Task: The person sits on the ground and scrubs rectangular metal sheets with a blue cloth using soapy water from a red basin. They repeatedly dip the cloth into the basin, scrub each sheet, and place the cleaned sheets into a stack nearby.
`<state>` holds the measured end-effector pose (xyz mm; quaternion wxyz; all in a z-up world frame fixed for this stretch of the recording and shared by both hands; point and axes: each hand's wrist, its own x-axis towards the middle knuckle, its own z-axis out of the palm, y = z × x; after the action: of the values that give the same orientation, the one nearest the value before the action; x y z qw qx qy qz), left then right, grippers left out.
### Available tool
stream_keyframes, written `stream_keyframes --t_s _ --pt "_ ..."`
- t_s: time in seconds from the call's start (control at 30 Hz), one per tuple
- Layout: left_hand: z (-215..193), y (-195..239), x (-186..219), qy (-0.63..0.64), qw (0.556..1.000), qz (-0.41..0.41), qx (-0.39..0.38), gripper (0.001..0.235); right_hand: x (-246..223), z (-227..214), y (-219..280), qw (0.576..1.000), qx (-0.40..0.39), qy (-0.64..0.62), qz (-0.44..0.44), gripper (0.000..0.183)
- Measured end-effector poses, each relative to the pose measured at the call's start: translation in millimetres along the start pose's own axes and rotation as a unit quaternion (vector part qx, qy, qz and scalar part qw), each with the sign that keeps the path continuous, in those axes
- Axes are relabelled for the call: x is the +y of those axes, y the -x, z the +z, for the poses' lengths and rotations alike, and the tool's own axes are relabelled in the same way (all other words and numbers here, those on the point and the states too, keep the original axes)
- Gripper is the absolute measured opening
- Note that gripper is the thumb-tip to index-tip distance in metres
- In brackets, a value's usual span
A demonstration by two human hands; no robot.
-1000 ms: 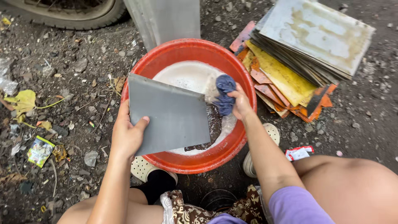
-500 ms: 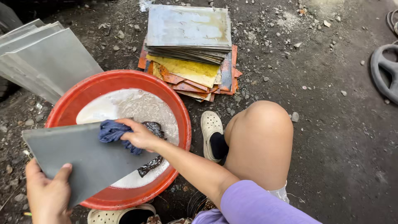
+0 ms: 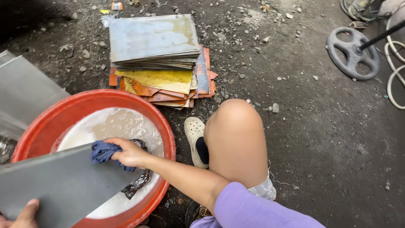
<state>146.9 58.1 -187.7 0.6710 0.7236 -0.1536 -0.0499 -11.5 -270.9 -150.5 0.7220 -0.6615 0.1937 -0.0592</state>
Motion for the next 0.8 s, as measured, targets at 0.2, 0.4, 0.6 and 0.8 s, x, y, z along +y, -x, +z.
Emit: stream_keyframes --t_s 0.2,0.4,0.6,0.8 --pt "26 -12 19 -0.056 0.998 0.005 -0.016 0.069 5 4 -2 0.998 0.016 0.051 -0.03 0.056" --pt "81 36 160 -0.153 0.986 -0.071 0.006 0.062 7 2 0 0.996 -0.008 0.084 -0.039 0.063" --pt "113 31 212 -0.102 0.992 -0.078 0.009 0.063 18 -15 4 0.999 -0.009 -0.009 0.036 0.058" --pt "113 36 217 -0.114 0.989 -0.096 0.013 0.059 -18 5 19 0.998 0.04 0.028 0.039 0.061"
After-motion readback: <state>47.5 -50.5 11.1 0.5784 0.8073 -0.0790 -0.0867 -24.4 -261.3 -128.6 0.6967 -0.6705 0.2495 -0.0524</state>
